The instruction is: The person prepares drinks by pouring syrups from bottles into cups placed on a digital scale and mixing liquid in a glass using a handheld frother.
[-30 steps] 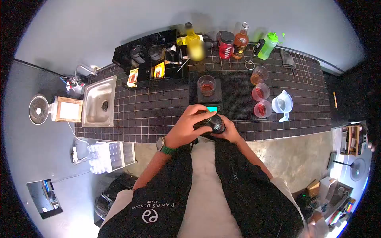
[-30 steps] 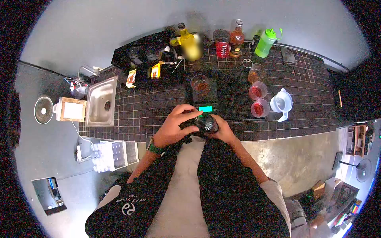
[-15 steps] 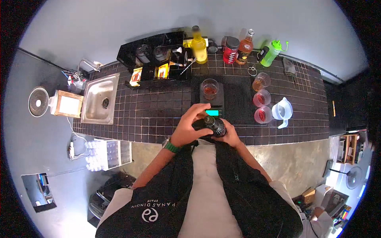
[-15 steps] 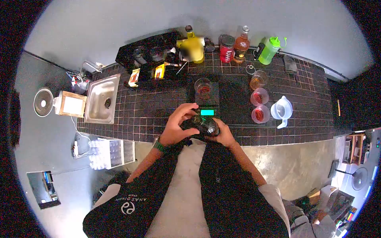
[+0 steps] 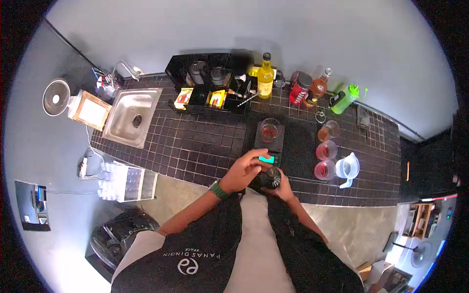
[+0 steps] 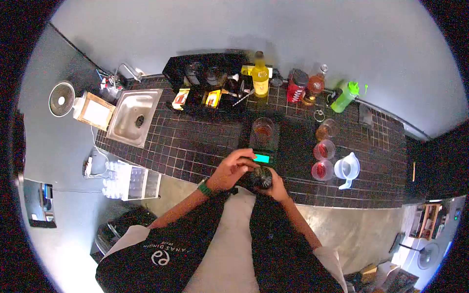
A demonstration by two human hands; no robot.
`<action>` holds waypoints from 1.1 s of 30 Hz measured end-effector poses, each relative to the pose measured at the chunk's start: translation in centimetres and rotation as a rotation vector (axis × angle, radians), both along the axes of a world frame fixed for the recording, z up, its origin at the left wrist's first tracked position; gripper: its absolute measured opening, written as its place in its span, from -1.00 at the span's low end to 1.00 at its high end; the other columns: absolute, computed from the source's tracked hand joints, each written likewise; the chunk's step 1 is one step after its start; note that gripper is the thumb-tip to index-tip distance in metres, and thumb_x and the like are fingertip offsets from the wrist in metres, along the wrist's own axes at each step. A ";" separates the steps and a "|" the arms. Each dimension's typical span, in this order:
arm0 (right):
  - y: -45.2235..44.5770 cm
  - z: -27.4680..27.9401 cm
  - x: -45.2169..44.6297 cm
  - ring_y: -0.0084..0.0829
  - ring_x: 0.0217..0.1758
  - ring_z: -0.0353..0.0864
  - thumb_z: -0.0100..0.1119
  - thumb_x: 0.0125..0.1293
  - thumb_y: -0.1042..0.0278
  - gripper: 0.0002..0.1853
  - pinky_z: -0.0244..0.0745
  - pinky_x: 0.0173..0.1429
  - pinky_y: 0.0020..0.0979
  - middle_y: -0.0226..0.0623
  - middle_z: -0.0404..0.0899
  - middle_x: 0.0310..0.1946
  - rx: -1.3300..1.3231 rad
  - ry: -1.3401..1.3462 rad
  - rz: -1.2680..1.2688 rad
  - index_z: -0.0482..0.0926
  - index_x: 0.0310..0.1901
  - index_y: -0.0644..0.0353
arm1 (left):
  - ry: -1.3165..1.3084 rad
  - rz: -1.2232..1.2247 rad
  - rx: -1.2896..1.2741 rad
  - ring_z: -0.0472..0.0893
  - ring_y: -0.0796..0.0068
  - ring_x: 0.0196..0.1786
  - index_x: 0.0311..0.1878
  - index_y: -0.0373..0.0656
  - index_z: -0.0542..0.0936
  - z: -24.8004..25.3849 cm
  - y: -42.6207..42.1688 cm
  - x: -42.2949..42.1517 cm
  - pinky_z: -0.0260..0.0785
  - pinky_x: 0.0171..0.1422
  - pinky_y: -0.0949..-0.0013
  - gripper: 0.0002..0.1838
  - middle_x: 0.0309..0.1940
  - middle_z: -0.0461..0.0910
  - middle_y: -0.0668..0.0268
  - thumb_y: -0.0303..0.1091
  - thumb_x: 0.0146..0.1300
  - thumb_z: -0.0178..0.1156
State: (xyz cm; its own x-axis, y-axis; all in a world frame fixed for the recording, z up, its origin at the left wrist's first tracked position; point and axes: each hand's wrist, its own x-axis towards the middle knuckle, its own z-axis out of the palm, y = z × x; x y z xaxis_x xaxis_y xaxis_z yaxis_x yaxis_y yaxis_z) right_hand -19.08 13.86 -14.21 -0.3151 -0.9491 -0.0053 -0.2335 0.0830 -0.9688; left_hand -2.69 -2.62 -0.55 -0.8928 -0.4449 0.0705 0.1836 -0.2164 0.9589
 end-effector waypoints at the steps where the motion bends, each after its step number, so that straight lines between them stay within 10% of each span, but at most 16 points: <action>1: -0.1 -0.2 -0.2 -0.14 0.31 0.64 0.71 -0.09 0.31 -0.06 0.50 0.41 -0.17 -0.07 0.63 0.23 -0.007 0.009 0.010 0.42 0.38 0.21 | 0.027 -0.026 0.056 0.58 0.30 0.32 0.45 -0.26 0.38 0.1 0.0 0.0 0.43 0.43 0.21 -0.39 0.34 0.42 0.18 -0.49 0.37 0.34; 5: 0.2 -2.1 -0.4 -0.16 0.28 0.66 0.69 -0.08 0.34 -0.06 0.49 0.41 -0.16 -0.09 0.64 0.21 0.008 0.038 0.040 0.42 0.39 0.20 | -0.031 -0.041 -0.533 0.61 0.27 0.28 0.50 -0.16 0.34 2.7 -0.2 0.1 0.48 0.39 0.18 -0.25 0.26 0.48 0.17 -0.48 0.28 0.43; 11: 0.3 -1.2 0.0 -0.30 0.22 0.66 0.64 0.01 0.35 -0.16 0.52 0.33 -0.24 -0.15 0.67 0.15 0.030 -0.022 0.030 0.43 0.36 0.21 | -0.065 -0.065 -0.085 0.68 0.26 0.22 0.51 -0.18 0.32 0.1 -0.3 0.0 0.53 0.34 0.21 -0.21 0.26 0.48 0.14 -0.50 0.25 0.48; 15: -0.2 -2.4 -0.3 -0.22 0.21 0.70 0.63 0.05 0.30 -0.19 0.54 0.32 -0.20 -0.14 0.69 0.13 -0.038 -0.059 0.057 0.44 0.35 0.19 | -0.100 -0.047 -0.616 0.71 0.33 0.15 0.33 -0.18 0.52 3.2 0.2 -0.5 0.54 0.32 0.21 -0.30 0.11 0.66 0.23 -0.28 0.14 0.60; 29: 1.2 -10.2 -0.9 -0.17 0.31 0.63 0.71 -0.03 0.29 -0.09 0.50 0.38 -0.10 -0.11 0.61 0.24 0.078 -0.174 0.069 0.38 0.36 0.15 | -0.182 -0.143 -0.508 0.54 0.07 0.43 0.20 -0.03 0.67 3.8 0.5 -0.8 0.37 0.53 0.08 -0.54 0.39 0.57 0.17 -0.31 0.21 0.47; 33: -0.3 -3.2 -0.7 -0.12 0.31 0.63 0.73 -0.05 0.31 -0.03 0.51 0.39 -0.10 -0.11 0.62 0.23 -0.009 -0.031 0.151 0.35 0.41 0.14 | -0.146 -0.045 -0.536 0.54 0.06 0.43 0.17 -0.05 0.69 4.0 0.5 0.2 0.36 0.54 0.07 -0.57 0.36 0.59 0.17 -0.32 0.21 0.46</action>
State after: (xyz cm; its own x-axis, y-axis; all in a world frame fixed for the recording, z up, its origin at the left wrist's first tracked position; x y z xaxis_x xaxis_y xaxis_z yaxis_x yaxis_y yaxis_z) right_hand -19.78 13.55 -17.37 -0.1687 -0.9857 -0.0046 -0.2128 0.0410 -0.9762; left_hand -2.47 -2.14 3.43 -0.9277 -0.3416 0.1507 0.0425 0.3043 0.9516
